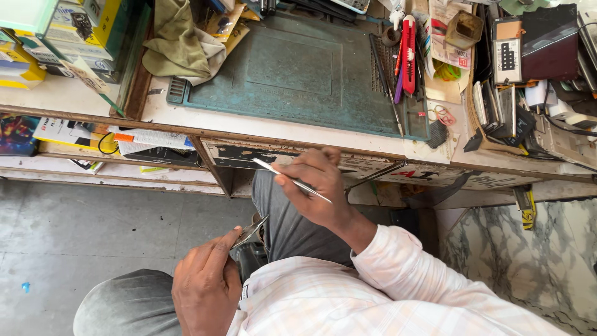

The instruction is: The person uses a metal spudger to pry and separate components on a disassembled smartphone back panel. They repeatedly lift and adjust internal parts while holding the device with the other hand.

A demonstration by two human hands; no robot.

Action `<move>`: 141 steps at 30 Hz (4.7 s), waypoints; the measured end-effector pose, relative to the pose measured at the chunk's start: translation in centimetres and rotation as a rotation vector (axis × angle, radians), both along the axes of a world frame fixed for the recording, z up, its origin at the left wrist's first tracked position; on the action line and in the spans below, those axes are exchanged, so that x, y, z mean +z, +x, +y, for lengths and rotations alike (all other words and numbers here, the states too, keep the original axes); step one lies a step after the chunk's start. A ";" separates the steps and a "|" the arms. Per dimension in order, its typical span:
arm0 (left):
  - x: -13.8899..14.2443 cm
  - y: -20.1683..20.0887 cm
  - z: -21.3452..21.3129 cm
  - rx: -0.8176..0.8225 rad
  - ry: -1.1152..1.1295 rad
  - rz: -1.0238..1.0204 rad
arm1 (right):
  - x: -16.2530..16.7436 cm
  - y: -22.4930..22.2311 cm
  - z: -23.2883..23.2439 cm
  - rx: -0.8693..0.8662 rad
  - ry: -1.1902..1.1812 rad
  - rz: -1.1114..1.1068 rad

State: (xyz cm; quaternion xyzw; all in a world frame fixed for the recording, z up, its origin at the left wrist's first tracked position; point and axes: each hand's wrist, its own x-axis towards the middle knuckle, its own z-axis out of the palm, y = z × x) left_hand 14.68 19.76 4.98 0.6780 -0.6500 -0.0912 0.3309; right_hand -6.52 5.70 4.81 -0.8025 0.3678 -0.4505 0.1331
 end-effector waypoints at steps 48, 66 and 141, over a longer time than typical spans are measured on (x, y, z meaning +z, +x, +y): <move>-3.5 -2.2 6.1 -0.195 0.300 1.987 | 0.3 1.7 13.0 0.541 0.664 -0.354; -4.3 -3.3 6.8 -0.099 0.386 1.949 | 0.4 2.6 13.2 0.657 0.394 -0.189; -6.6 -2.7 4.6 0.073 0.539 1.785 | 0.1 3.2 12.2 0.644 0.324 -0.056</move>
